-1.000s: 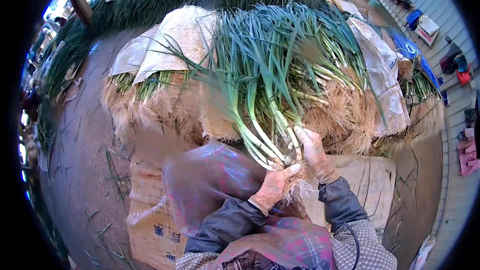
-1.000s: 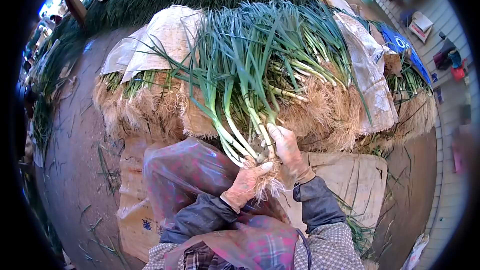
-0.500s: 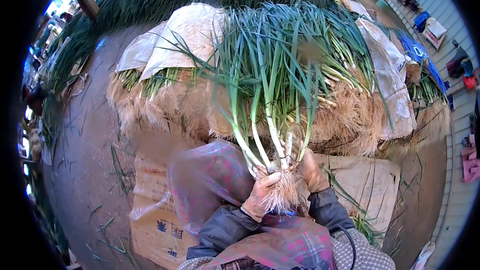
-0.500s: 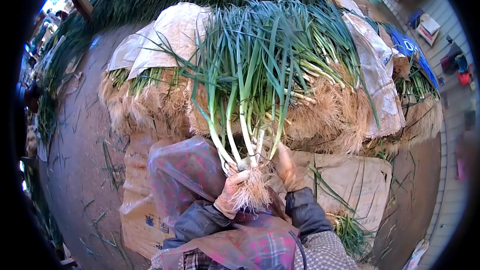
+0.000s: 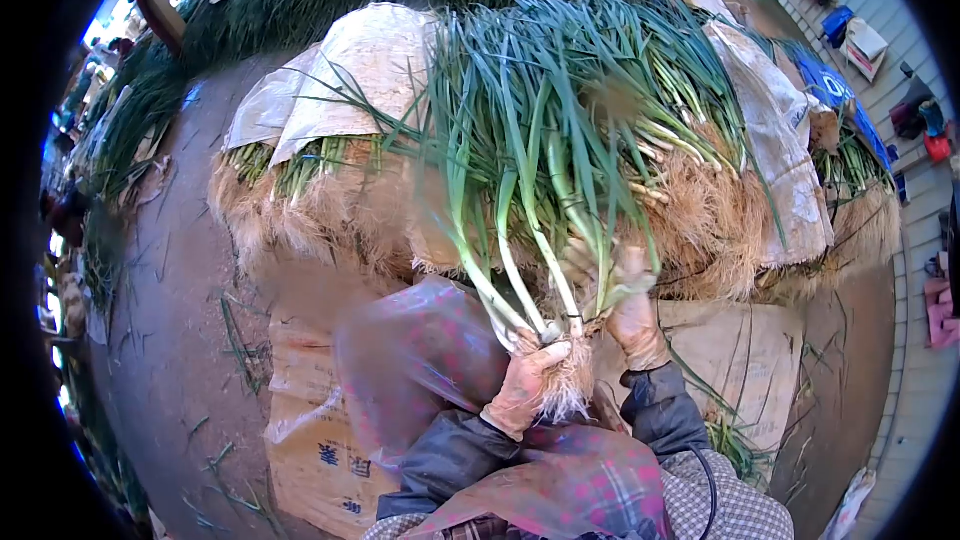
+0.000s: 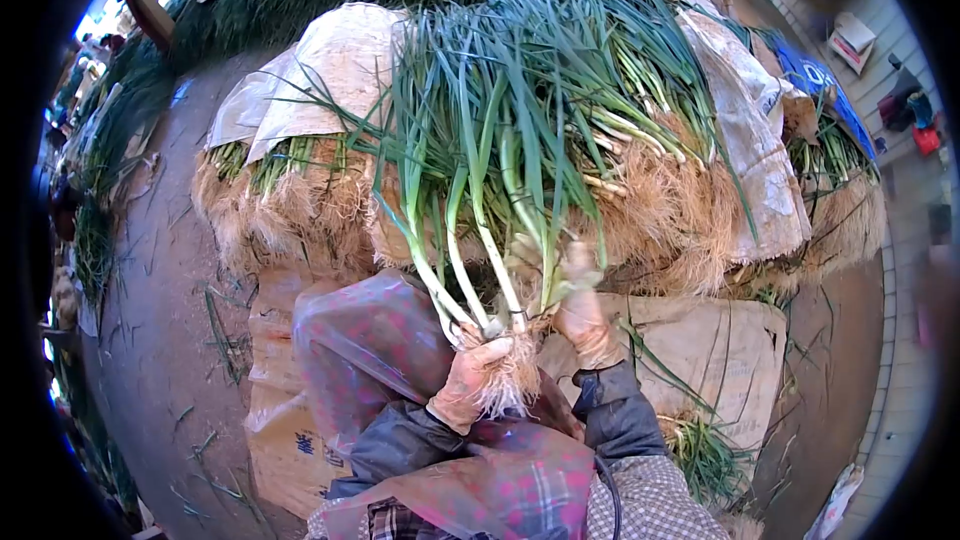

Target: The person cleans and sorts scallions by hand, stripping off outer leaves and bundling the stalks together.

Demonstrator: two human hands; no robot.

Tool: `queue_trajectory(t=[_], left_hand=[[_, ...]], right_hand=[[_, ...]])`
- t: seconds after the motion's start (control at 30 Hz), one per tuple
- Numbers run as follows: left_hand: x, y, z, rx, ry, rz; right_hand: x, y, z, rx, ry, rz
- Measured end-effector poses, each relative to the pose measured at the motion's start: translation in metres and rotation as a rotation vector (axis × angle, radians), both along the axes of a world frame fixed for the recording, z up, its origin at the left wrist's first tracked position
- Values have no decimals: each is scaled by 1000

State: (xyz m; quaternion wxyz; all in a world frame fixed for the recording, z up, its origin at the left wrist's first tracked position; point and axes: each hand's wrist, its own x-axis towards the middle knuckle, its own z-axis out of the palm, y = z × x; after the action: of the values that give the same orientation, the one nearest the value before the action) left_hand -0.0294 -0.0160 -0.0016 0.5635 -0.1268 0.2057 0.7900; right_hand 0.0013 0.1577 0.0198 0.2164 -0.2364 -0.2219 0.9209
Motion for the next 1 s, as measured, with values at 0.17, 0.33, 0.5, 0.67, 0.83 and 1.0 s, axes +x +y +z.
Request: queue_trajectory(t=[0.17,0.33,0.5,0.67,0.83,1.0], left_hand=[[12,15,-2,-71,343,2],[-6,8,24,-172,200,4],[-16,1,22,-141,98,97],[-33,-19,73,4,355,39],[-37,-32,73,-26,402,-5],[-8,-14,27,-203,449,-145]], right_hand=[[-30,9,5,832,-335,791],[19,54,10,1616,-807,593],[241,80,-47,2026,-1368,95],[428,-80,-55,856,-2100,235],[441,-76,-145,717,-1874,1296],[136,18,-58,811,-749,500]])
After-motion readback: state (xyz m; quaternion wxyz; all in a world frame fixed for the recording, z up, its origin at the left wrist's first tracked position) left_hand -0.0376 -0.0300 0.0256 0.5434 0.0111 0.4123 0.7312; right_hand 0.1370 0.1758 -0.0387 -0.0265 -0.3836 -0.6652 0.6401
